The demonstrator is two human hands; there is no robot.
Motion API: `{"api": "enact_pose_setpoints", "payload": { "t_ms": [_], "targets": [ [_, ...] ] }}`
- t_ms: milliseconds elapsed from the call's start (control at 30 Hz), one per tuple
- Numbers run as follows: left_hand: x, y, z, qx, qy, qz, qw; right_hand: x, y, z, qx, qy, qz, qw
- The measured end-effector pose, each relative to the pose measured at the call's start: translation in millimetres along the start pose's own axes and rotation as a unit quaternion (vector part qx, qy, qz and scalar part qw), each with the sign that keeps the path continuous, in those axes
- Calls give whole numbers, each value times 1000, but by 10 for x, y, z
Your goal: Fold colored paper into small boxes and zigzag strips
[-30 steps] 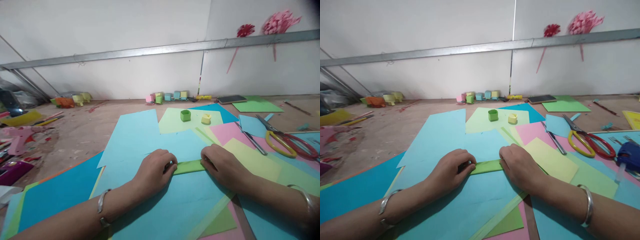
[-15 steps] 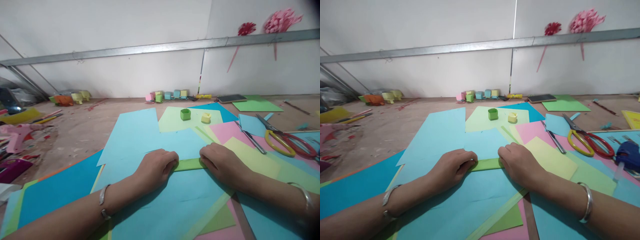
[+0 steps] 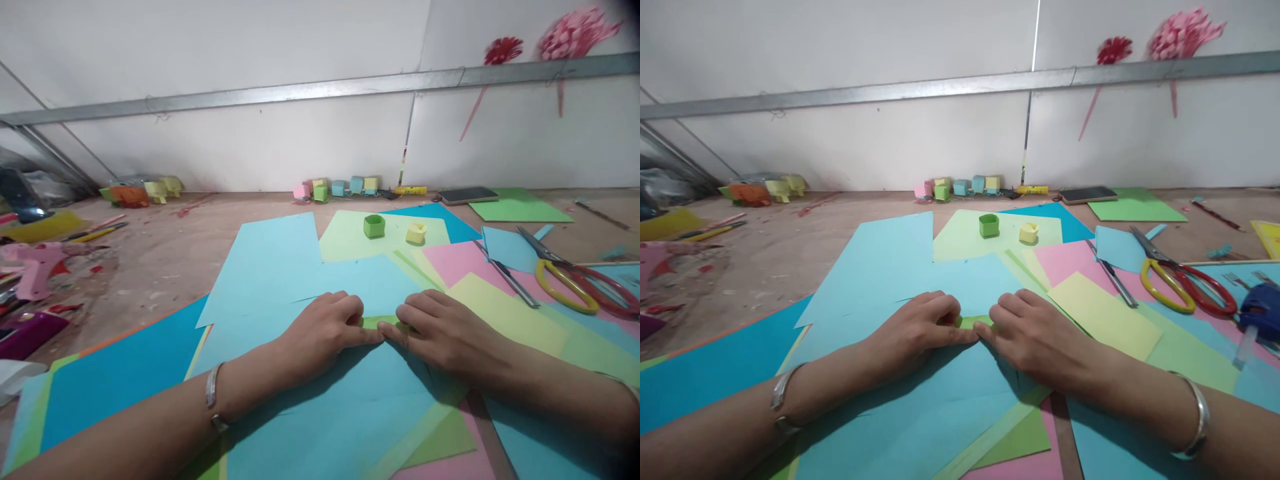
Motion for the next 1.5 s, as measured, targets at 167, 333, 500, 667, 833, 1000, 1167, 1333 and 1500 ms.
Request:
{"api": "enact_pose_setpoints", "payload": {
  "t_ms": [167, 333, 500, 667, 833, 1000, 1167, 1333, 1500],
  "targets": [
    [-24, 10, 17, -16, 1, -10, 1000, -177, 58, 35, -57, 116, 48, 990],
    [-22, 20, 39, -26, -9, 1, 1000, -218, 152, 58, -92, 178, 110, 974],
    [82, -26, 116, -91, -64, 44, 993, -176, 200, 153, -134, 202, 114, 963],
    [85, -38, 22, -88, -77, 57, 992, -170, 207, 211, -170, 201, 99, 960],
    [2, 51, -260, -48, -89, 89, 991, -151, 212, 216, -175, 187, 101, 961],
    [-170, 126, -345, -68, -57, 96, 991, -168, 226, 234, -169, 180, 100, 964],
    [-268, 98, -285, -15, -9, 21, 1000, -156, 162, 165, -124, 177, 106, 971],
    [-211, 79, -132, -21, 26, -53, 998, -23, 92, -27, -49, 137, 138, 980],
    [-337, 82, -59, -8, 20, -89, 996, 46, 101, -23, -59, 152, 155, 974]
  ]
}}
Point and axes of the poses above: each hand's wrist, its own y-axis away from the middle knuckle, its own z-axis out of the palm, x = y × z, the point moved 10 cm from there along -y, towards the middle knuckle, and after that the axes turned 15 degrees about -y, right-handed, at the moved point
